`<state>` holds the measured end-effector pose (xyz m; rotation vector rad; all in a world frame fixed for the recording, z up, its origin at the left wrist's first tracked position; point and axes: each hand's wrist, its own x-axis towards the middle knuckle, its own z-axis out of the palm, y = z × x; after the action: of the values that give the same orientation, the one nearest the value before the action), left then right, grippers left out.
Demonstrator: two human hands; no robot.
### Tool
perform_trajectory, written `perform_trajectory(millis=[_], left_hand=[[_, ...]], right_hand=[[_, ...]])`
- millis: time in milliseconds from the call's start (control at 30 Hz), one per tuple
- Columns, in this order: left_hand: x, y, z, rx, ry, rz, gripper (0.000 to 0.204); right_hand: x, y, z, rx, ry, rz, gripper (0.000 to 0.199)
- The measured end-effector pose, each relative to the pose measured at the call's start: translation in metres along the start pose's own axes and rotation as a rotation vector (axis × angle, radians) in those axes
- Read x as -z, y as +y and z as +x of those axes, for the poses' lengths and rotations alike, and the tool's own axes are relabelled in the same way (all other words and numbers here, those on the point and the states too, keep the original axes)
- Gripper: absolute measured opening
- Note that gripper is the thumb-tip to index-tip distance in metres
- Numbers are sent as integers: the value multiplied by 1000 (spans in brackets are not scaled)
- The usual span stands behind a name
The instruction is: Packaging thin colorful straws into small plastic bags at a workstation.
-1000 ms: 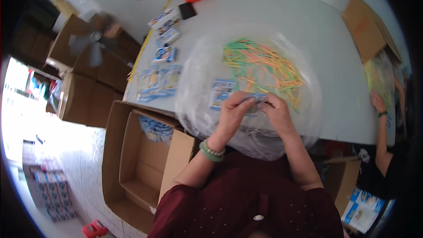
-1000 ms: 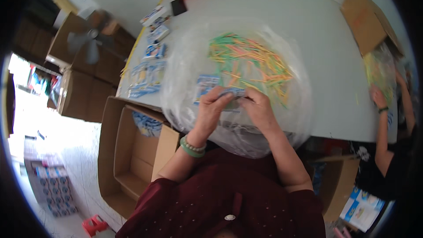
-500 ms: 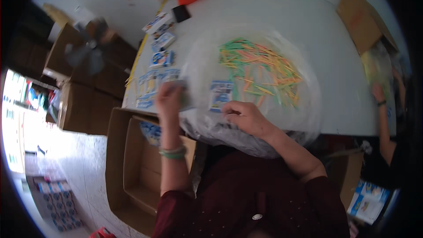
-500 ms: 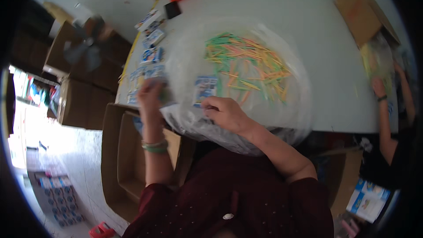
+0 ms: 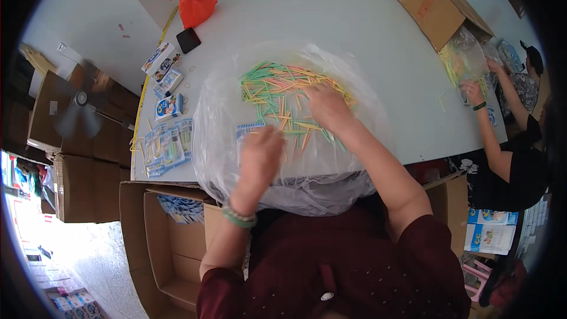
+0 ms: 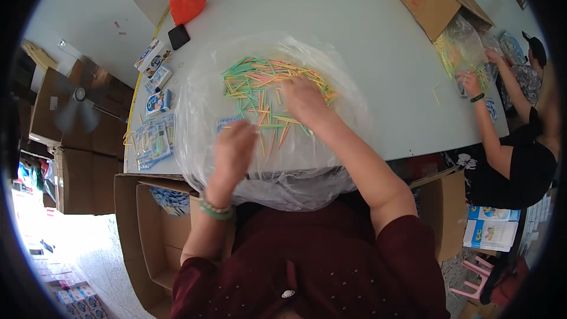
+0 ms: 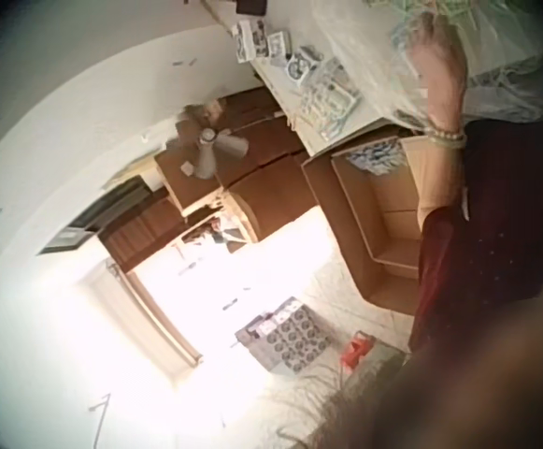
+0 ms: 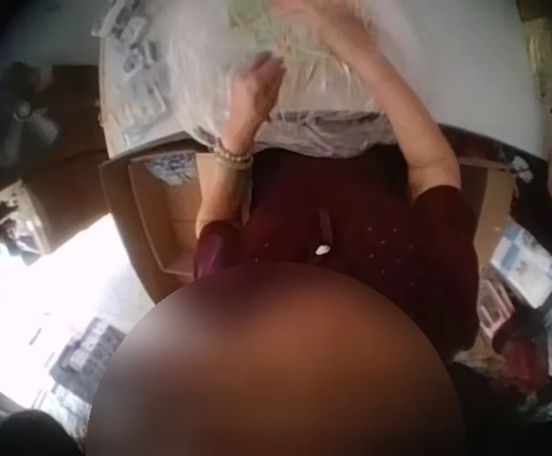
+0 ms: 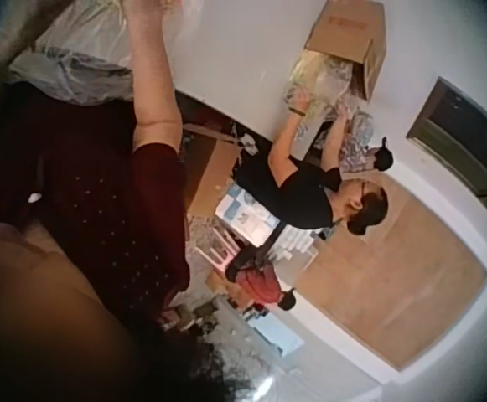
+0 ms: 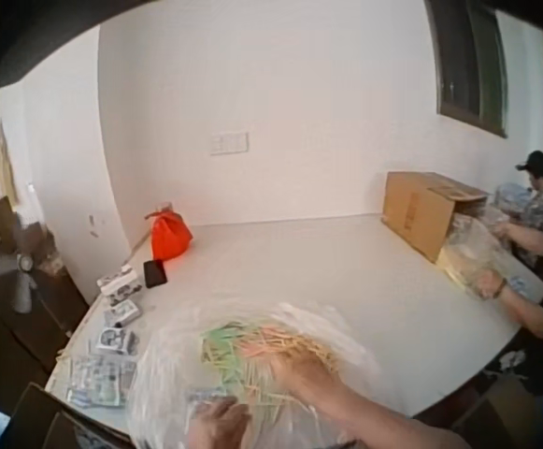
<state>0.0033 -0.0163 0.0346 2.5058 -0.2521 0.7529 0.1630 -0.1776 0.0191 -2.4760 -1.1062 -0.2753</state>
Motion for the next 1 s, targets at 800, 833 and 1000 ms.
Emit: perform_trajectory(millis=[800,833,1000], left_hand=[[-58,-12,27,118,-298,72,34],[-59,-15,24,150,-213,-1,33],[-45,-1,33,515,80,-585,29]], right_hand=[[-2,35,53,-375,-152,-171,14],[1,37,48,-376,-149,-172,14],[3,16,8,-225,126,344,19]])
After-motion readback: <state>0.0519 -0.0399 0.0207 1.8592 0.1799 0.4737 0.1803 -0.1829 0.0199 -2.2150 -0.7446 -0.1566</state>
